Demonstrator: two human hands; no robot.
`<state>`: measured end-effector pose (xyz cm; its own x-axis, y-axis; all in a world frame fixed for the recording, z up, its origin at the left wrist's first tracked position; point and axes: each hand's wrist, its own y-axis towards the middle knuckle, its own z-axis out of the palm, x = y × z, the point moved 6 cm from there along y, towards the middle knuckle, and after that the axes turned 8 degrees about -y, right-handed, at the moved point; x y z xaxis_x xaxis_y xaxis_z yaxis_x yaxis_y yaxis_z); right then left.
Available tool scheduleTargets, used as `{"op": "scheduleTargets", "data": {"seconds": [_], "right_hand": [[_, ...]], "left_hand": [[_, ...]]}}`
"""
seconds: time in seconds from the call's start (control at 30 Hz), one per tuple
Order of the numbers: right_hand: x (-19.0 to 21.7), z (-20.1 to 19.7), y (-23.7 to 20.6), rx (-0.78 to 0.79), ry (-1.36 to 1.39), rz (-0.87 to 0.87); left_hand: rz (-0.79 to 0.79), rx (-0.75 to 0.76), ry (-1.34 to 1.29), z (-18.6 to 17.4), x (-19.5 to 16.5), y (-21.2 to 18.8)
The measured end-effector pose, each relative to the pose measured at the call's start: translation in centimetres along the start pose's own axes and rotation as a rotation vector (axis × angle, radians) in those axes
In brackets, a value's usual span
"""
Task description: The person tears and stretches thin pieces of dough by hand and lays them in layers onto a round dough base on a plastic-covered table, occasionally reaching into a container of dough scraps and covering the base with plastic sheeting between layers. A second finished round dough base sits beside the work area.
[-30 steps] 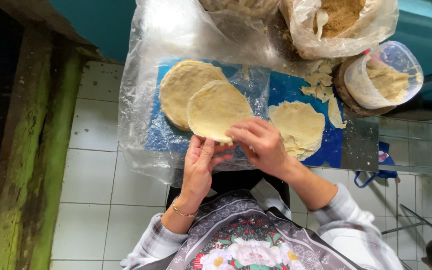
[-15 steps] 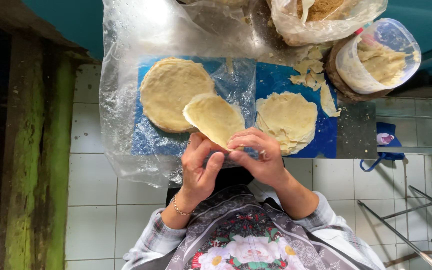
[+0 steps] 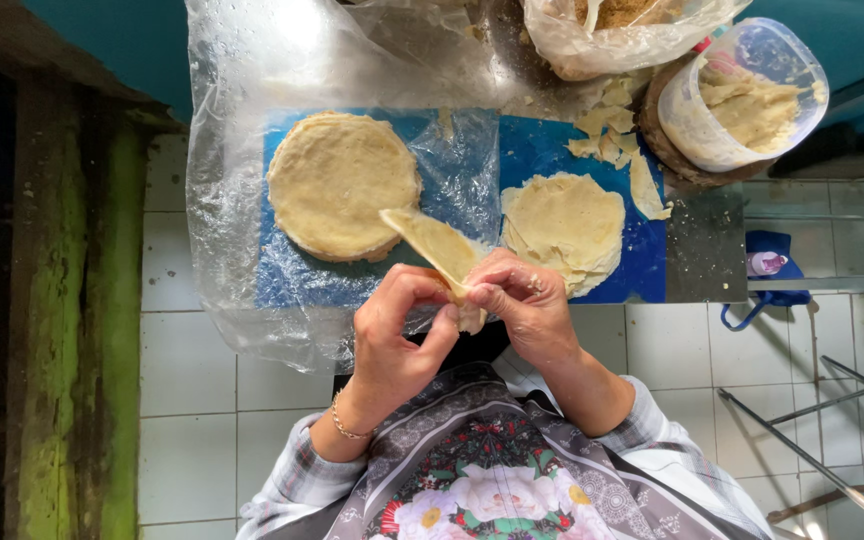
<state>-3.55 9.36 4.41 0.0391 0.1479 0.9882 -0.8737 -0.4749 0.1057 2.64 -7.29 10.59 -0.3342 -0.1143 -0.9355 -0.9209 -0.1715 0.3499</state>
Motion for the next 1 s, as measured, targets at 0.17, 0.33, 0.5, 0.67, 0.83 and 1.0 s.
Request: {"op": "scheduleTargets", "data": {"seconds": [0.17, 0.33, 0.5, 0.67, 0.83, 1.0], "right_hand": [[0.2, 0.0, -0.9, -0.04, 0.12, -0.027], [0.7, -0.6, -1.7, -0.041, 0.263, 0.033], [1.3, -1.2, -2.7, -0.063, 0.083, 0.078], [1.6, -2.8, -2.6, -0.114, 0.105, 0.096], [1.0, -2.4, -2.5, -0.122, 0.297, 0.07], [0.7, -2.6, -2.8, -0.157, 0.269, 0.026]], "left_hand": [[-0.097, 0.018, -0.202, 1.5, -0.2, -0.1], [-0.098, 0.032, -0.252, 2.4, 0.0, -0.3], [-0.184, -0.035, -0.286, 2.7, 0.9, -0.3], [-0.13, 0.064, -0.246, 3.1, 0.2, 0.2], [-0.089, 0.1, -0.257, 3.8, -0.5, 0.2], [-0.209, 0.124, -0.361, 3.3, 0.2, -0.2]]}}
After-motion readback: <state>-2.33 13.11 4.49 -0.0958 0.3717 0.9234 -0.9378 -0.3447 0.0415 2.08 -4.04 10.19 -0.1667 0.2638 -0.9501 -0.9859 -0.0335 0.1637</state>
